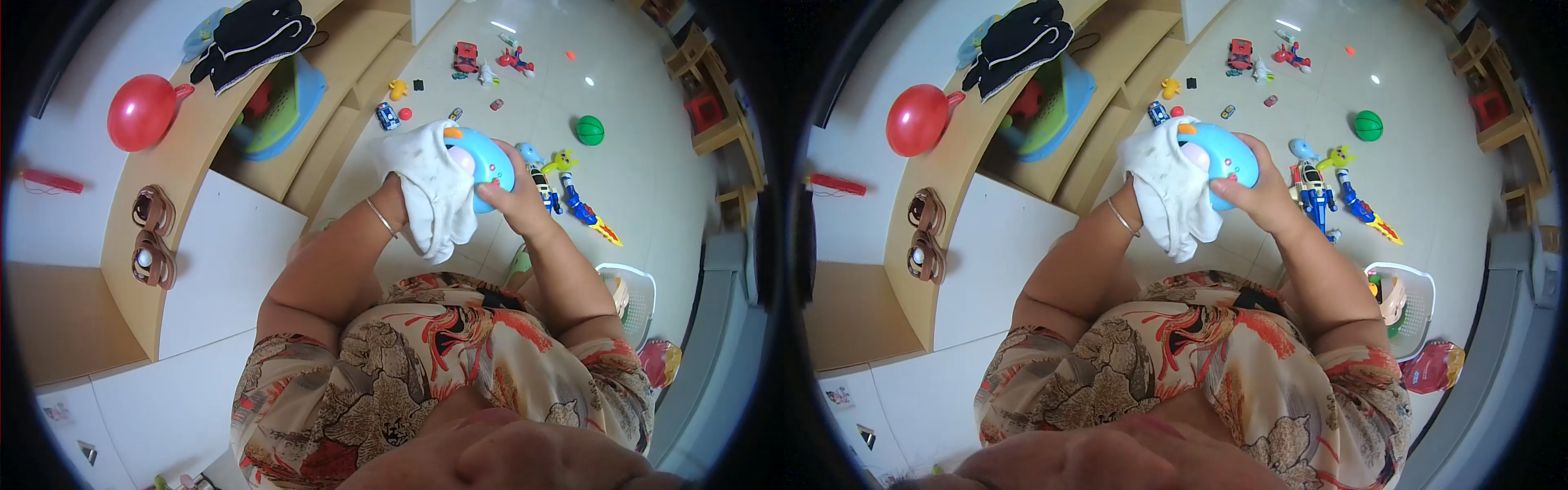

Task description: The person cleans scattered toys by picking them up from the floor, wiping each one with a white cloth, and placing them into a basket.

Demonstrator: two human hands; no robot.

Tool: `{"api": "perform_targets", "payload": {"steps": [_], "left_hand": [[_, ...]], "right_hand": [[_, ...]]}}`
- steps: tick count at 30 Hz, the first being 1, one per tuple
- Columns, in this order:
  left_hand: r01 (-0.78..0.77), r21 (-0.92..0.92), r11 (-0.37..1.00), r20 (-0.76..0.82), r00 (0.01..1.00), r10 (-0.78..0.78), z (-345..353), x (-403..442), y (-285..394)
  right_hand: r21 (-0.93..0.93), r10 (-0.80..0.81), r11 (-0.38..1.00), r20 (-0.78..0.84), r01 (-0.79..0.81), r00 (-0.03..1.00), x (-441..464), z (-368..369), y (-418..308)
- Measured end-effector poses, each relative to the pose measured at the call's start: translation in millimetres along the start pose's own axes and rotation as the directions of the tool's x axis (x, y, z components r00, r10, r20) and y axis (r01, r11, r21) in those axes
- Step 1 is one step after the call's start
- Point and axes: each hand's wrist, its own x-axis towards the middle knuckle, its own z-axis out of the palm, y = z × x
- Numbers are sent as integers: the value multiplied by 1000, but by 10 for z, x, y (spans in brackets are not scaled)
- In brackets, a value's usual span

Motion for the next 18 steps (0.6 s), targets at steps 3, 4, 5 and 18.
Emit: {"api": "perform_targets", "payload": {"steps": [3,4,5,18], "left_hand": [[51,-208,977,-94,993,-72,-65,21,-21],[16,-58,998,-157,987,-25,-75,0,-12],[-11,91,996,-212,977,30,-75,-16,-1],[-48,89,995,-102,993,57,-167,22,223]], "right_hand": [[-401,-198,903,-61,158,978,19,144,3],[-459,-261,866,-72,200,963,11,178,11],[-518,-321,822,-81,235,944,-2,199,14],[-586,-433,752,-92,303,897,-13,194,28]]}}
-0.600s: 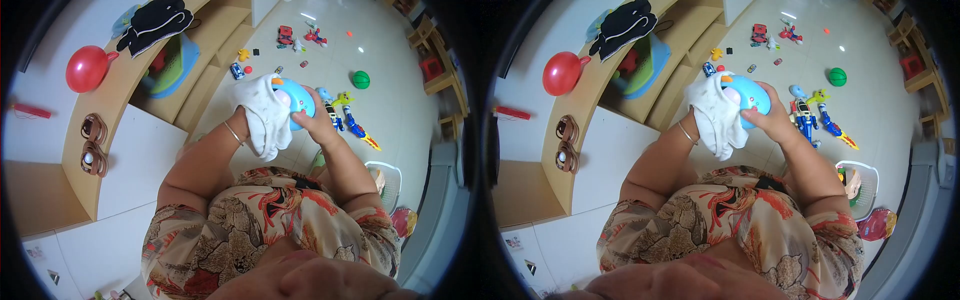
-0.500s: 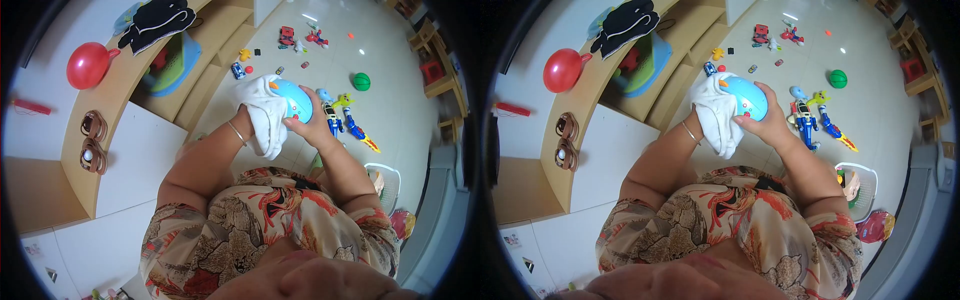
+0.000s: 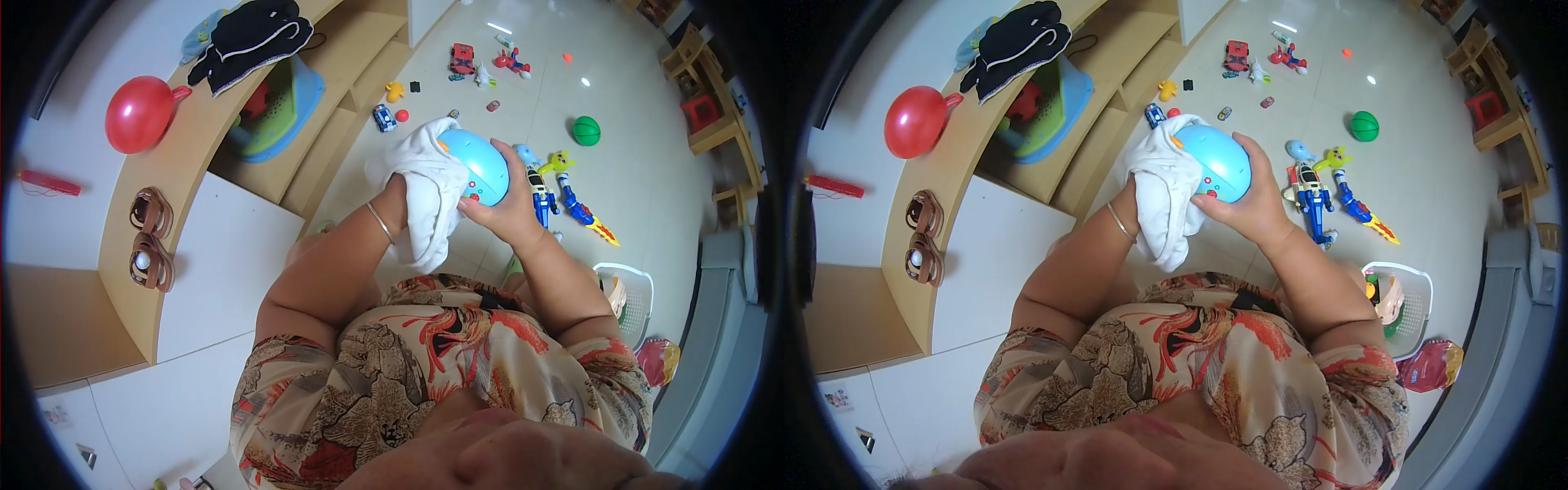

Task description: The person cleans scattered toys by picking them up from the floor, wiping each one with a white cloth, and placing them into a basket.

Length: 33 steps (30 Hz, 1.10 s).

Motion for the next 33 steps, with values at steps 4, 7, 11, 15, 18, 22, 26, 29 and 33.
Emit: {"api": "perform_targets", "payload": {"steps": [4,7,11,15,18,22,26,29,33], "left_hand": [[161,-145,976,20,987,-160,82,-30,-183],[161,-80,984,11,987,-161,204,-73,-397],[186,-144,972,-29,981,-191,243,-124,-393],[203,-273,940,-46,974,-223,217,-122,-354],[-78,189,979,-26,996,84,174,-86,-400],[76,21,997,7,997,-76,263,-75,-536],[182,-44,982,77,981,-178,272,-60,-468],[25,140,990,49,998,-32,297,-71,-534],[164,-165,973,78,985,-153,273,-72,-456]], "right_hand": [[-104,-18,994,-6,17,1000,0,18,23],[-175,-42,984,-28,36,999,-6,62,43],[-249,-118,963,-67,98,991,-13,108,57],[-256,-145,959,-68,123,987,-5,113,46],[-227,-114,969,-65,96,991,1,95,19],[-214,-110,972,-58,96,992,3,87,25],[-232,-103,969,-58,87,993,-8,84,16],[-239,-133,965,-80,111,988,-22,103,22],[-272,-179,951,-89,150,980,-31,106,33]]}}
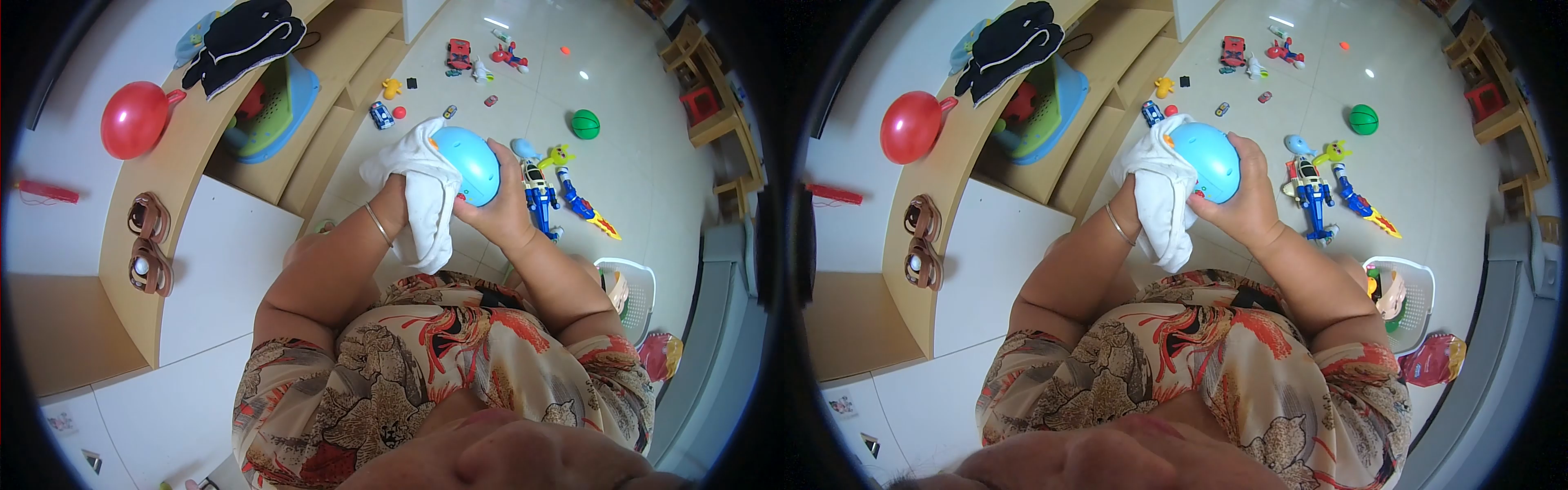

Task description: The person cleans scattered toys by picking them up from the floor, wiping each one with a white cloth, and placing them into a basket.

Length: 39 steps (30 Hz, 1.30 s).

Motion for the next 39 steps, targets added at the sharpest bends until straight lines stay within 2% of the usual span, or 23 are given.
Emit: {"api": "perform_targets", "payload": {"steps": [3,4,6,7,10,12,15,16,18,30,31,33,34,35,36,38,39], "left_hand": [[1,37,999,-77,997,2,-44,-12,71],[27,-168,985,-96,994,-44,-57,-15,113],[47,-367,929,-104,990,-92,-111,-26,215],[27,-257,966,-100,994,-55,-169,-40,287],[-36,-81,996,-99,995,28,-219,-40,308],[-76,-17,997,-104,992,74,-245,-33,294],[-154,58,986,-6,988,154,-276,-36,325],[-97,-100,990,-34,995,94,-262,-51,363],[-42,-258,965,-53,998,30,-251,-88,456],[-97,-389,916,-106,993,60,-316,-84,375],[-286,-45,957,-109,954,280,-374,-76,356],[-446,299,844,-35,878,477,-397,-69,367],[-319,47,947,-96,942,322,-370,-60,400],[-171,-215,962,-112,982,150,-338,-55,430],[-170,-215,962,-109,983,149,-287,-61,449],[2,-485,874,-109,992,-63,-195,-78,479],[4,-486,874,-107,992,-64,-186,-66,442]], "right_hand": [[24,2,1000,3,-2,1000,-6,8,11],[23,24,999,12,-24,1000,0,-1,-7],[23,46,999,21,-46,999,7,-6,-17],[21,39,999,16,-40,999,11,-3,-17],[28,42,999,15,-43,999,20,-3,-36],[37,51,998,18,-52,999,21,-2,-43],[44,33,998,11,-34,999,11,1,-19],[68,44,997,9,-44,999,0,7,-1],[91,54,994,7,-54,999,-5,1,3],[33,-22,999,-18,23,1000,-15,-5,2],[79,32,996,0,-32,999,-23,2,27],[124,86,988,20,-88,996,-23,5,36],[137,107,984,29,-110,994,-15,-2,27],[149,129,980,37,-133,991,-10,-6,21],[150,132,979,35,-135,991,-11,-1,15],[188,209,957,68,-219,975,-13,10,1],[188,212,957,68,-221,975,-9,1,9]]}}
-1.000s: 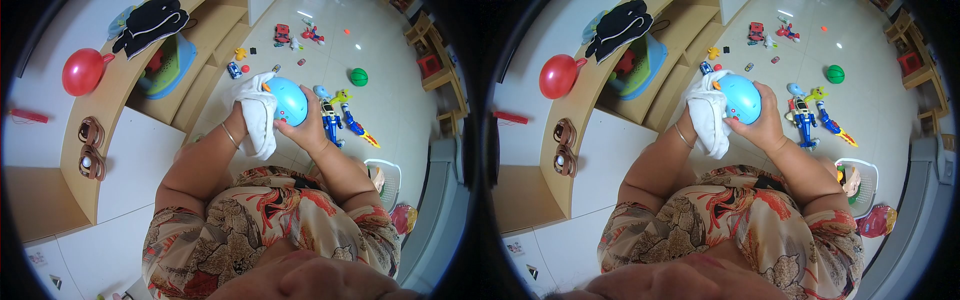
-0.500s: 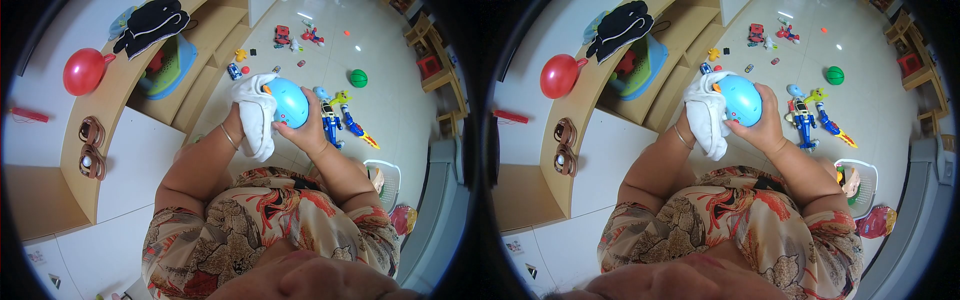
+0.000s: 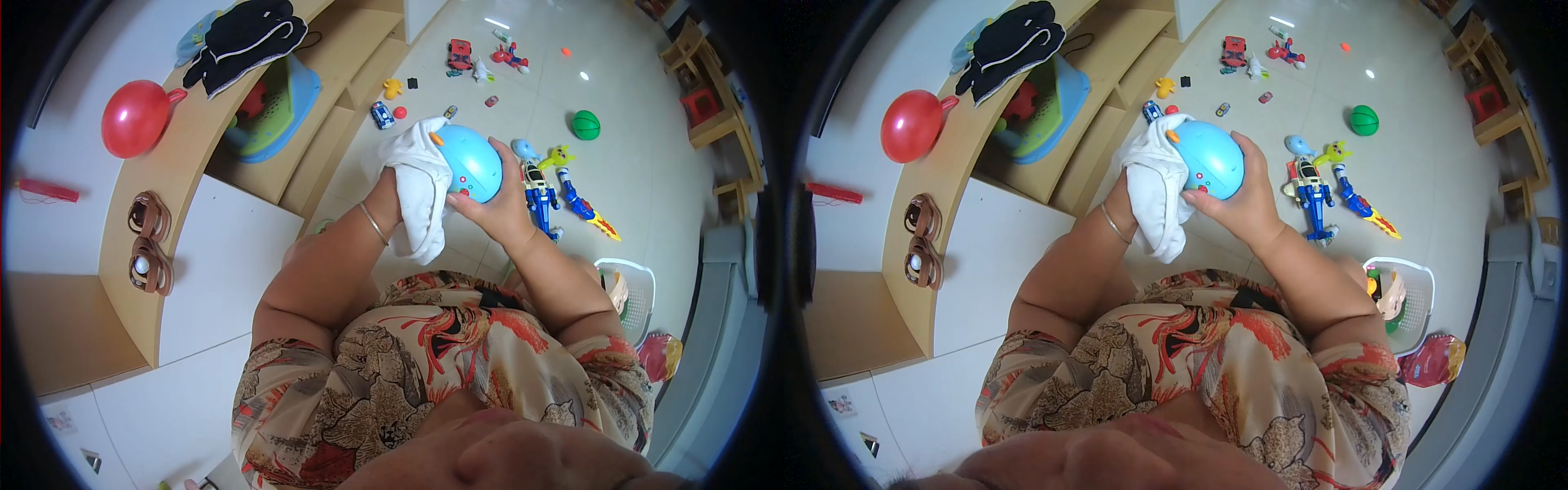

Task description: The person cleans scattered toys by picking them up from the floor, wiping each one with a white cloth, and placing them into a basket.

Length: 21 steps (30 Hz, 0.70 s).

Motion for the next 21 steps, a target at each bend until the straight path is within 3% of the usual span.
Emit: {"api": "perform_targets", "payload": {"steps": [1,3,4,6,8,9,12,14,15,17,18,19,21], "left_hand": [[-33,201,979,45,999,25,-22,25,-47],[-71,392,917,98,995,35,-28,26,-95],[-54,560,827,68,998,19,-15,20,-104],[-31,706,707,42,999,1,38,1,-99],[-90,841,534,31,992,119,121,-40,-62],[-90,840,535,34,993,113,147,-50,2],[-223,923,315,242,970,-24,175,-72,47],[-205,846,492,243,970,-15,131,-85,-164],[-205,846,492,244,970,-16,127,-67,-152],[-201,858,472,333,918,-214,115,-35,-121],[-201,858,472,333,919,-214,153,-47,-50],[-156,813,561,227,972,-60,220,-79,55],[-127,752,647,96,992,84,233,-97,78]], "right_hand": [[-43,0,999,23,1,1000,9,-8,7],[-83,6,997,45,-3,999,21,-11,21],[-110,4,994,77,4,997,23,-12,30],[-134,12,991,104,2,994,14,-15,37],[-158,-71,984,97,86,993,2,-17,23],[-157,-64,985,95,79,993,1,-16,23],[-147,-113,982,69,122,991,-3,5,38],[-197,-189,962,23,190,982,-10,34,60],[-197,-188,962,22,189,982,-12,36,48],[-218,-207,954,12,205,978,-9,36,19],[-217,-208,954,13,205,978,-8,40,22],[-224,-211,952,4,207,977,-10,47,27],[-230,-216,951,-4,209,976,-15,62,37]]}}
